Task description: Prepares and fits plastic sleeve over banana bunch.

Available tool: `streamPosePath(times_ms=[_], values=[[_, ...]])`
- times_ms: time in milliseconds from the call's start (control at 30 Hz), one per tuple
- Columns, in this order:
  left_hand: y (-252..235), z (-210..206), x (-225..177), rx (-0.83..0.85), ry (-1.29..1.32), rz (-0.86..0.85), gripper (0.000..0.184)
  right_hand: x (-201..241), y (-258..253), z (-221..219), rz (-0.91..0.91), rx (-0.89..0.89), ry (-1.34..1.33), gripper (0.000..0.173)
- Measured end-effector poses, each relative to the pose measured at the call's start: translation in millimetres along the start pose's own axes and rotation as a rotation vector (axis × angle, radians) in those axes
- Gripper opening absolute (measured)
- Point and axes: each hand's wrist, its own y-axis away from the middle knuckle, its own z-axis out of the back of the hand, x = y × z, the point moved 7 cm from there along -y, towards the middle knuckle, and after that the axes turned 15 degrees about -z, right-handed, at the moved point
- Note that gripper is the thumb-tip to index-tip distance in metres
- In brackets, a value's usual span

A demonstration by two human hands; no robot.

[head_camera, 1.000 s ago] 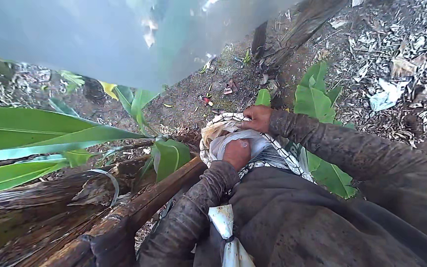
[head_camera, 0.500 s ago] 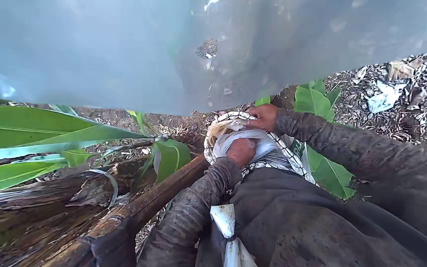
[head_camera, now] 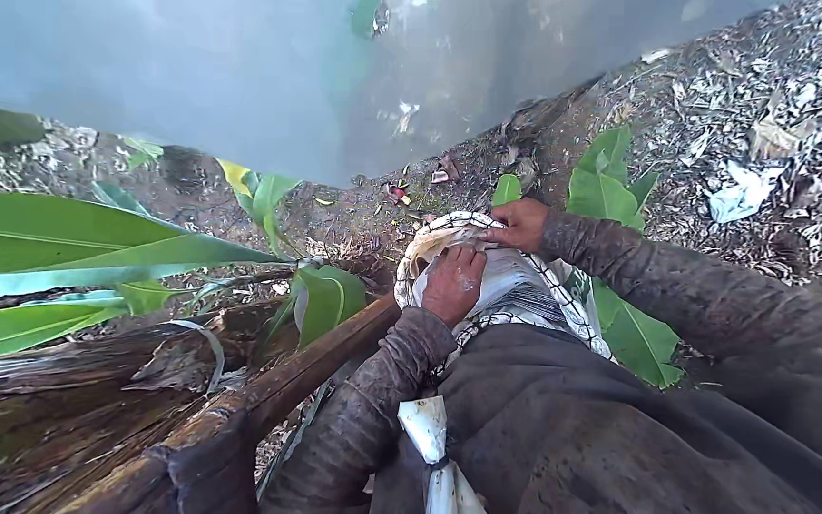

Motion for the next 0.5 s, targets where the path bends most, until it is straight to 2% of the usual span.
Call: streamPosePath(times_ms=[100, 267, 367, 500], values=[[5, -14, -8, 0.159, -0.024, -0.030, 0.021, 1, 5, 0, -0.009, 0.007, 0.018, 0.044], [7, -15, -5, 0.150, 0.040, -0.027, 0.020, 6, 10, 4, -0.025, 0.034, 0.052, 0.046], [0, -10, -3, 0.081, 0.041, -0.010, 0.022, 3, 7, 1, -0.007, 0.023, 0.047, 0.047], [-17, -8, -2, 0.215, 0.086, 0.033, 0.028, -1, 1, -6, 0.008, -0.005, 0.029, 0.045]])
